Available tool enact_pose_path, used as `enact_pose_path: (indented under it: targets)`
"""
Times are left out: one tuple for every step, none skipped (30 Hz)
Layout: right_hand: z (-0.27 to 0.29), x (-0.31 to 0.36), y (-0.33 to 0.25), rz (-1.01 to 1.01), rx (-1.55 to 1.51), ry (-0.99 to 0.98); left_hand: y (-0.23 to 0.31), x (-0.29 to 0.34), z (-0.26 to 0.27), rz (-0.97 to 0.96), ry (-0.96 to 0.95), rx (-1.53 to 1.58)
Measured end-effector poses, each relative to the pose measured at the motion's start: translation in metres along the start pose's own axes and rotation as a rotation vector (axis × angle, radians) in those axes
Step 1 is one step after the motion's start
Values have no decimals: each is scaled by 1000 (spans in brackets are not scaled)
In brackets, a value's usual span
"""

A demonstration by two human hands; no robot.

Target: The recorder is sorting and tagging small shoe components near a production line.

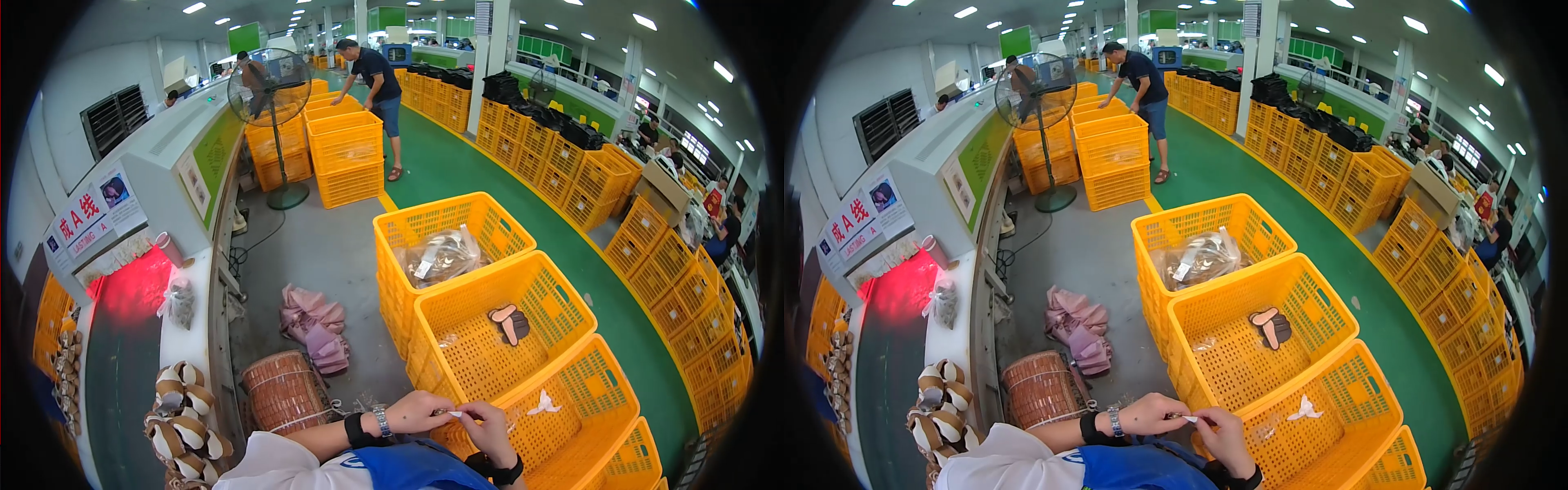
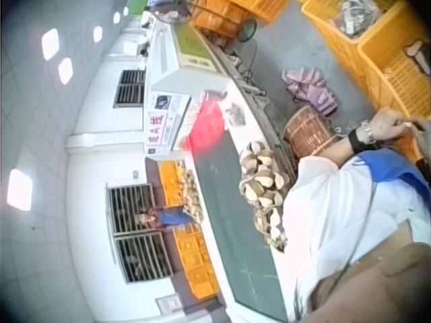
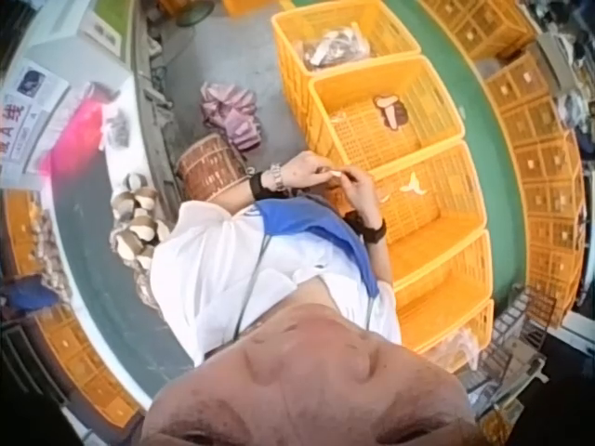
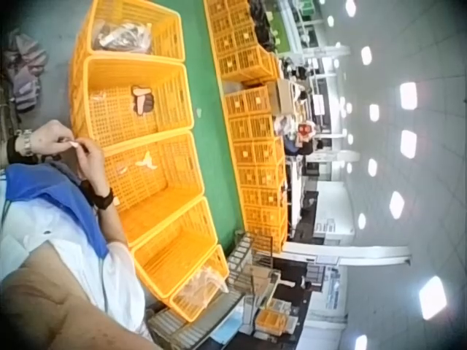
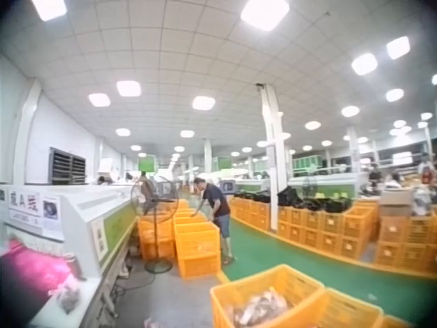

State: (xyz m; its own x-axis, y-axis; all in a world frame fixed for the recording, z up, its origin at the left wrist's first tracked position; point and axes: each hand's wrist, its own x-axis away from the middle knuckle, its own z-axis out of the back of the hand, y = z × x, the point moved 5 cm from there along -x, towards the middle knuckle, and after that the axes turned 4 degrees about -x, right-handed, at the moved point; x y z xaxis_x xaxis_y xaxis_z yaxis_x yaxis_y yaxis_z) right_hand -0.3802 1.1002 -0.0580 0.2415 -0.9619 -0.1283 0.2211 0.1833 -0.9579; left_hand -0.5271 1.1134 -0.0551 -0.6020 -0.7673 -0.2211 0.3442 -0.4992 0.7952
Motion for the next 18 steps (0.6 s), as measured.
enact_pose_path:
  targets:
    - [-1,-1,-2,-9,-6,-8,0,0,1,9,0,-3]
    - [-1,-2,-3,-17,-13,-16,0,1,1,17,0,-6]
    - [-1,-2,-3,-17,-14,-18,-1,2,1,20,1,-7]
    - [-3,-3,-4,-11,-11,-23,-4,3,0,26,2,-8]
    - [-4,-3,-4,-5,-7,-28,-6,4,0,32,3,-9]
    - [-5,-4,-4,-5,-6,-31,-7,5,0,33,6,-7]
    - [-6,-4,-3,2,-5,-32,-7,6,1,23,17,-12]
    - [-6,-4,-2,8,-4,-33,-7,7,2,13,29,-16]
    - [-7,-4,-3,8,-3,-34,-6,7,2,14,30,-15]
    - [-7,-4,-3,9,-2,-29,-6,7,2,23,27,-5]
    - [-7,-4,-3,10,-1,-24,-6,8,2,32,23,4]
    - [-8,-3,-2,9,0,-25,-7,8,2,33,23,6]
    - [-8,-3,-1,12,2,-24,-7,9,2,31,24,6]
    - [-9,-3,-1,15,4,-22,-7,9,2,30,25,5]
    - [-9,-2,-2,13,4,-23,-6,10,2,31,26,7]
    - [-9,-2,-3,14,6,-24,-7,11,2,38,21,0]
    - [-10,-2,-4,15,8,-24,-6,11,2,45,16,-6]
    - [-10,-2,-5,14,8,-25,-6,12,3,46,17,-5]
